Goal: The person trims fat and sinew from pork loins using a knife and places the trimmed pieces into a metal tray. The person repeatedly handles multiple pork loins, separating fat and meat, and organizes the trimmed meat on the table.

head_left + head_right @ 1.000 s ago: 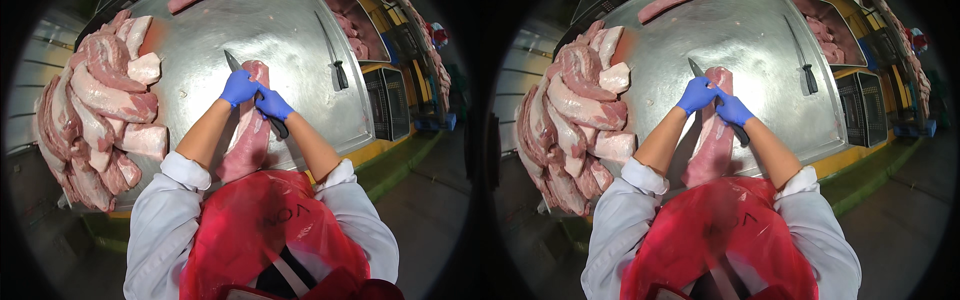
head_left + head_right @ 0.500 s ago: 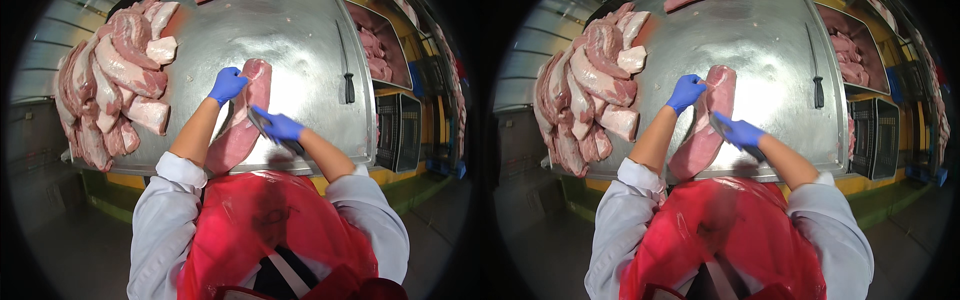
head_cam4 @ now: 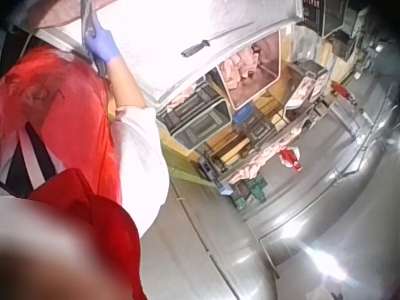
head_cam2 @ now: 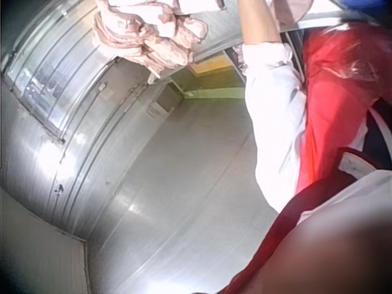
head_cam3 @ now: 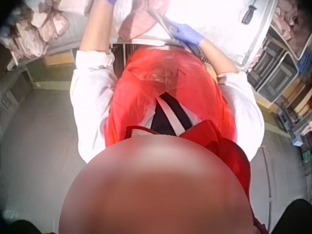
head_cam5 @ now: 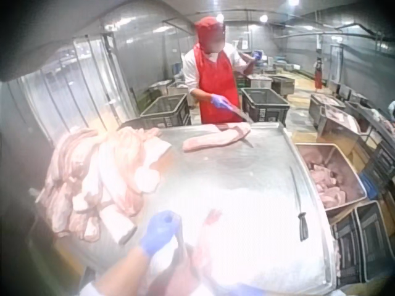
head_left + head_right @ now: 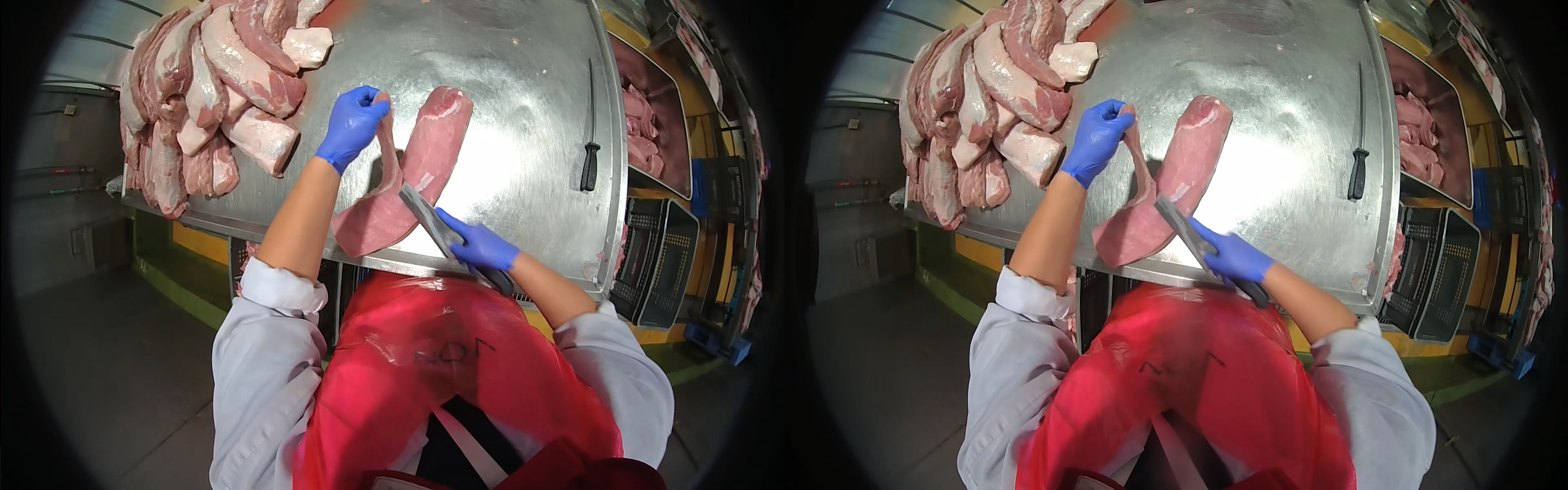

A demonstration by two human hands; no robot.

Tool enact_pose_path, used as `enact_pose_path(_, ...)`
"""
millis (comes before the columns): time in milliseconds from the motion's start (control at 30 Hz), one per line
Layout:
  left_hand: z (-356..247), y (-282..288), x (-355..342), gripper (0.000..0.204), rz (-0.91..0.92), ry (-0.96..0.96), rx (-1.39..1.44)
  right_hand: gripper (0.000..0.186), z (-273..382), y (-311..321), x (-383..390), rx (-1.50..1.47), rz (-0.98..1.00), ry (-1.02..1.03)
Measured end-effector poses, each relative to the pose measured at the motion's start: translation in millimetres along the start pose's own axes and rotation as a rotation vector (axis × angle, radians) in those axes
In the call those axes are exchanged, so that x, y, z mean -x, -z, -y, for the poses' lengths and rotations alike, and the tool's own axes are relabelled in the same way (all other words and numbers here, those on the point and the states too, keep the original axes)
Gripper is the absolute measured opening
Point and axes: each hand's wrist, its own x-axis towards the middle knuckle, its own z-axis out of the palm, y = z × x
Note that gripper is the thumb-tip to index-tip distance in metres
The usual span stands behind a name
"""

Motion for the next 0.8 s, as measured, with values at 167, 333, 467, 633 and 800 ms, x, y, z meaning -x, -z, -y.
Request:
enact_pose_path(167, -23, -6, 28, 0.012, 0.043, -0.132, -0.011, 0.07, 52, -18, -85, -0.056, -0.101, 0.039)
enact_pose_path(333, -53, 67, 70, 0.018, -0.079, -0.22, 0.227, 0.078, -10, -68, -26, 0.327, -0.188, 0.39)
enact_pose_path(467, -85, 101, 147, 0.021, -0.171, -0.348, 0.286, 0.076, 72, -104, -93, 0.21, -0.034, 0.061)
enact_pose_path(633, -75, 243, 297, 0.033, -0.401, -0.282, 0.174, 0.076, 108, -152, -105, 0.215, 0.122, 0.156)
enact_pose_path(800, 54, 308, 444, 0.027, -0.59, 0.086, 0.188, 0.074, 47, -79, -34, 0.283, -0.195, -0.063)
